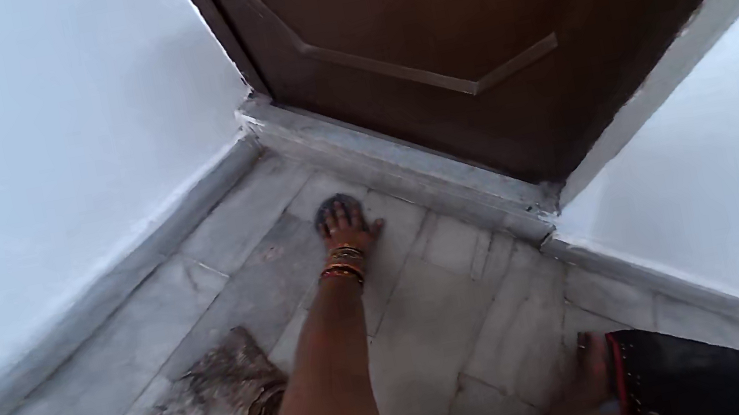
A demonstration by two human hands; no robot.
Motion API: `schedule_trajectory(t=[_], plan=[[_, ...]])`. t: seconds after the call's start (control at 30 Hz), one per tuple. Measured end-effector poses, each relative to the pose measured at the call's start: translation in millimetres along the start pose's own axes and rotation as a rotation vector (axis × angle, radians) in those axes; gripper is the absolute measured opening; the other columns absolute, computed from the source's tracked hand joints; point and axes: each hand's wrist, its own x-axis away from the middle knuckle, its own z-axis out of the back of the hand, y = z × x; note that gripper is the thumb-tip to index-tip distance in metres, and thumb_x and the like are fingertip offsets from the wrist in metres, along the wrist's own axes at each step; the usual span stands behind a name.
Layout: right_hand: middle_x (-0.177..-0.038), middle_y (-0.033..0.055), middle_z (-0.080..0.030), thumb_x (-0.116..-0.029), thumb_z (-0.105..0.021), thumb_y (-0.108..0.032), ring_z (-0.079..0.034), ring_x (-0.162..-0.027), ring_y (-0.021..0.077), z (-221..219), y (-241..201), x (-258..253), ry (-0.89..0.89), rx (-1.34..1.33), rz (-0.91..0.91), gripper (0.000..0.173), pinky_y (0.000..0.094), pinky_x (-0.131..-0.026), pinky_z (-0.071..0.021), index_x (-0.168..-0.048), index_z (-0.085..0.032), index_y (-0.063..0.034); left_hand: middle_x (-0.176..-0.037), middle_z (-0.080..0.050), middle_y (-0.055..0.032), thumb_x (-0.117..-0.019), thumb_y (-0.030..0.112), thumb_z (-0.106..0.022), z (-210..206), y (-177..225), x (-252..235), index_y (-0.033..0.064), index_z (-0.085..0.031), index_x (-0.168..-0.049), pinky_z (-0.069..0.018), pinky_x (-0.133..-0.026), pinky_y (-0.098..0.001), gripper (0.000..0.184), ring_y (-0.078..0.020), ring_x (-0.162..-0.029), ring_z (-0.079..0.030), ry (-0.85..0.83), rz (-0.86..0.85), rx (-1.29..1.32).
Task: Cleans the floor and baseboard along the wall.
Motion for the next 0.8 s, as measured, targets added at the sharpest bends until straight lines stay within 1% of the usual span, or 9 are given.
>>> schedule_trajectory(t=[0.13, 0.23, 0.33, 0.4, 0.47, 0.53, 0.6, 0.73, 0.8], plan=[[-0.145, 0.0287, -0.054, -0.1043, -0.059, -0.026, -0.057, -0.126, 0.0490, 3, -8, 5, 0.007, -0.009, -0.030, 0.048, 0.0649, -0.102, -0.0447, -0.145, -0.054, -0.0014, -0.173, -0.002, -0.0200, -0.1021, 0.066, -0.041, -28, 65, 54, 0.0197, -0.018, -0.166, 0.0028, -0.124, -0.0659, 0.082, -0.0427, -0.159, 0.004, -0.088, -0.172, -0.034], [-0.142, 0.0290, -0.056, -0.1045, -0.058, -0.025, -0.059, -0.124, 0.0485, 6, -16, 12, -0.001, 0.001, -0.079, 0.049, 0.0647, -0.102, -0.0453, -0.147, -0.052, -0.0030, -0.173, 0.000, -0.0165, -0.1031, 0.065, -0.036, -42, 103, 102, 0.0228, -0.014, -0.167, 0.0042, -0.125, -0.0644, 0.080, -0.0395, -0.160, 0.005, -0.230, -0.259, -0.082], [-0.136, 0.0286, -0.060, -0.1050, -0.058, -0.027, -0.060, -0.122, 0.0474, 0, -13, 11, 0.011, 0.016, -0.074, 0.045, 0.0664, -0.101, -0.0445, -0.142, -0.057, -0.0022, -0.174, -0.004, -0.0127, -0.1060, 0.059, -0.034, -44, 122, 144, 0.0237, -0.015, -0.167, -0.0003, -0.126, -0.0623, 0.073, -0.0370, -0.160, -0.001, -0.324, -0.333, -0.116], [-0.137, 0.0283, -0.058, -0.1058, -0.057, -0.026, -0.059, -0.122, 0.0476, -2, -15, 11, 0.003, 0.046, -0.086, 0.044, 0.0670, -0.100, -0.0447, -0.143, -0.056, -0.0033, -0.174, -0.005, -0.0109, -0.1085, 0.047, -0.037, -42, 128, 166, 0.0236, -0.017, -0.167, -0.0048, -0.127, -0.0608, 0.066, -0.0358, -0.160, -0.002, -0.370, -0.372, -0.131], [-0.139, 0.0281, -0.057, -0.1053, -0.057, -0.025, -0.059, -0.123, 0.0482, -5, -17, 11, 0.032, 0.078, -0.105, 0.044, 0.0682, -0.100, -0.0448, -0.144, -0.055, -0.0045, -0.174, -0.009, -0.0083, -0.1086, 0.028, -0.041, -39, 130, 182, 0.0235, -0.023, -0.165, -0.0143, -0.126, -0.0604, 0.060, -0.0348, -0.160, -0.008, -0.393, -0.397, -0.141], [-0.141, 0.0278, -0.056, -0.1050, -0.057, -0.023, -0.058, -0.124, 0.0491, -7, -21, 13, 0.076, 0.106, -0.120, 0.045, 0.0695, -0.099, -0.0452, -0.147, -0.053, -0.0072, -0.172, -0.020, -0.0058, -0.1039, 0.010, -0.043, -39, 129, 195, 0.0229, -0.036, -0.161, -0.0263, -0.123, -0.0592, 0.059, -0.0342, -0.158, -0.019, -0.372, -0.406, -0.126], [-0.142, 0.0278, -0.056, -0.1043, -0.057, -0.020, -0.059, -0.123, 0.0497, -7, -27, 19, 0.117, 0.115, -0.112, 0.045, 0.0702, -0.098, -0.0454, -0.148, -0.053, -0.0078, -0.169, -0.030, -0.0046, -0.1040, 0.006, -0.043, -39, 132, 209, 0.0231, -0.046, -0.156, -0.0354, -0.119, -0.0570, 0.055, -0.0343, -0.155, -0.028, -0.348, -0.377, -0.134], [-0.138, 0.0299, -0.057, -0.1025, -0.061, -0.018, -0.060, -0.119, 0.0504, -5, -28, 26, 0.153, 0.136, -0.083, 0.046, 0.0698, -0.096, -0.0462, -0.146, -0.054, -0.0041, -0.164, -0.040, -0.0059, -0.1063, 0.009, -0.043, -40, 141, 224, 0.0205, -0.055, -0.150, -0.0387, -0.118, -0.0521, 0.046, -0.0353, -0.151, -0.037, -0.284, -0.285, -0.115], [-0.135, 0.0308, -0.058, -0.1032, -0.060, -0.019, -0.060, -0.118, 0.0507, -7, -24, 24, 0.162, 0.145, -0.075, 0.043, 0.0698, -0.095, -0.0465, -0.143, -0.055, -0.0027, -0.162, -0.043, -0.0058, -0.1051, 0.010, -0.047, -40, 143, 220, 0.0186, -0.057, -0.148, -0.0360, -0.120, -0.0502, 0.045, -0.0337, -0.149, -0.039, -0.243, -0.221, -0.035]])
